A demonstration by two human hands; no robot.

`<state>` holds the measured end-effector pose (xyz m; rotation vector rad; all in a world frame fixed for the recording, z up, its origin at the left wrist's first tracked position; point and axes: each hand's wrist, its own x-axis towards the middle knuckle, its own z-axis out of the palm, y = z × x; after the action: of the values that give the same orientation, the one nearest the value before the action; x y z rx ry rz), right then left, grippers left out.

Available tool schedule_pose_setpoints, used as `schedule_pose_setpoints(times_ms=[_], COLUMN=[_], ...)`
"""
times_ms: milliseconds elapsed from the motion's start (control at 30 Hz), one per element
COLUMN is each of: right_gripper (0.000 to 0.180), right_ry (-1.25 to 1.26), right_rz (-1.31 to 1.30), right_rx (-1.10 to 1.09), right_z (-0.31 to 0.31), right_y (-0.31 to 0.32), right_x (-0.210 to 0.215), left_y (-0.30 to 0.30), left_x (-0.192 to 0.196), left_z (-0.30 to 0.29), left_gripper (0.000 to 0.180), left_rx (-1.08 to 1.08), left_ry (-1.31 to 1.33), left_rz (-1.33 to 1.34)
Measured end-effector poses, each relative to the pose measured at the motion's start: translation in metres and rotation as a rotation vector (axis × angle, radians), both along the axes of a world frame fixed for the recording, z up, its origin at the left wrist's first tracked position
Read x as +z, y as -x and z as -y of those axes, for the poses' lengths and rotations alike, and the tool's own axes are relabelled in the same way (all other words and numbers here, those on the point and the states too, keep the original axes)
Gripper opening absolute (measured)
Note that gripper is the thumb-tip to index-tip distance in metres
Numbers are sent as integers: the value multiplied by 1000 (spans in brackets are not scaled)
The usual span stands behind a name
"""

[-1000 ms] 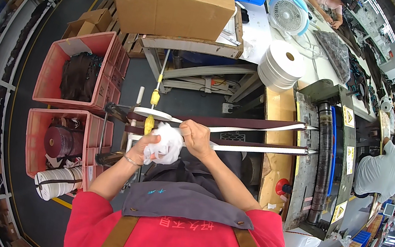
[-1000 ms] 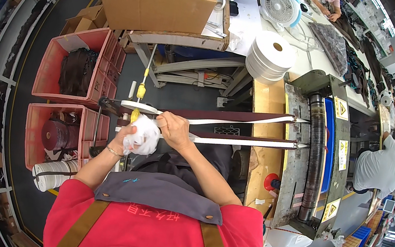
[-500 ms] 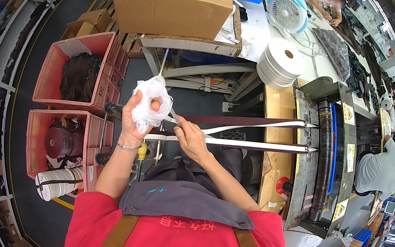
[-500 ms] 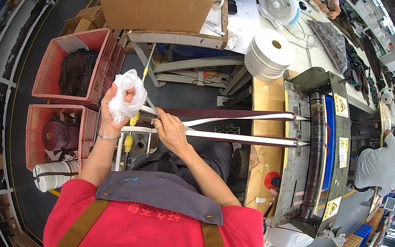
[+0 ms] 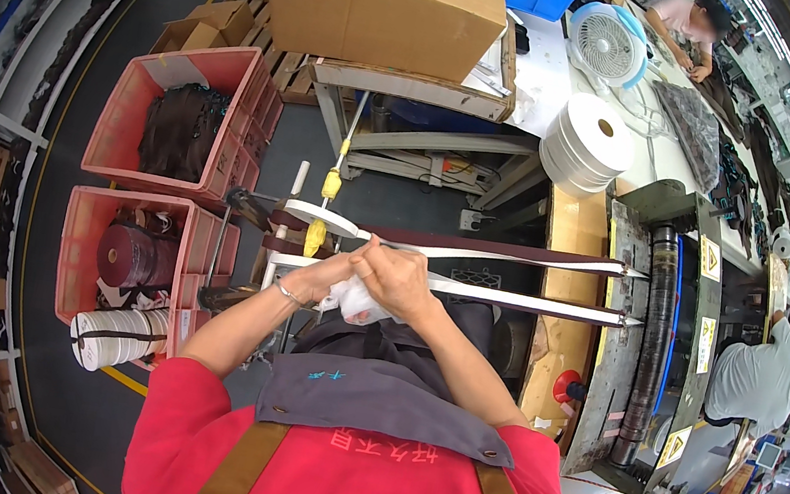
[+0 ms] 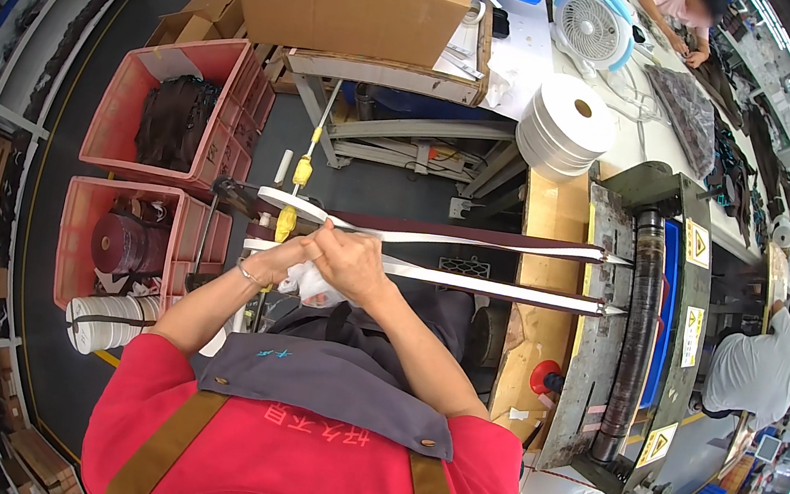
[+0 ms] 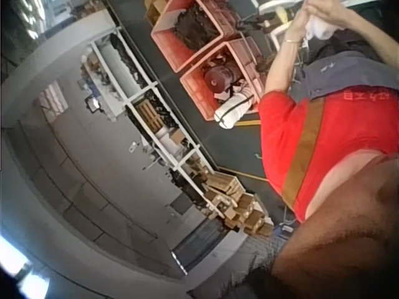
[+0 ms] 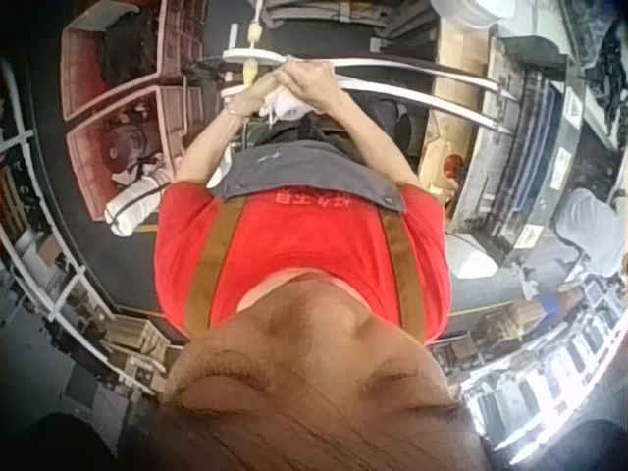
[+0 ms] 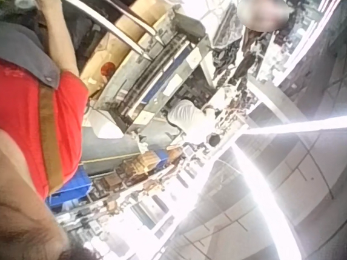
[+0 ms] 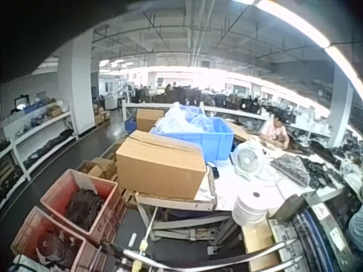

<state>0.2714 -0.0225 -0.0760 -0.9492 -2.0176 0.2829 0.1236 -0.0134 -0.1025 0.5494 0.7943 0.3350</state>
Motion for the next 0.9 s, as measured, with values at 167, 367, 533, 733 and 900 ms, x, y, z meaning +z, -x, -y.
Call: schedule_pose_setpoints(times_ms=[167,367,533,733,900], right_gripper=[19,19,23,30,31], right_ry=[383,336,335,343,443], right_rz=[-103,-246,-84,-53,-32], right_rx=[-92,-91,-117,-91,-5], right_z=[-3,4,10,9,6], right_y=[-7,-8,-9,-5,-3], right_x=[-8,-31,-21,-27,-23], left_y=[9,19,20,29,44], left_x=[-15,19,38,55,63], left_z=[25,15,-6,-26,-33], left_gripper=[49,36,41,39,40], left_rx=[322,319,607,627,706], left_ry=[342,18,-74,-173,-238], left_rz=[208,429,563,750,721])
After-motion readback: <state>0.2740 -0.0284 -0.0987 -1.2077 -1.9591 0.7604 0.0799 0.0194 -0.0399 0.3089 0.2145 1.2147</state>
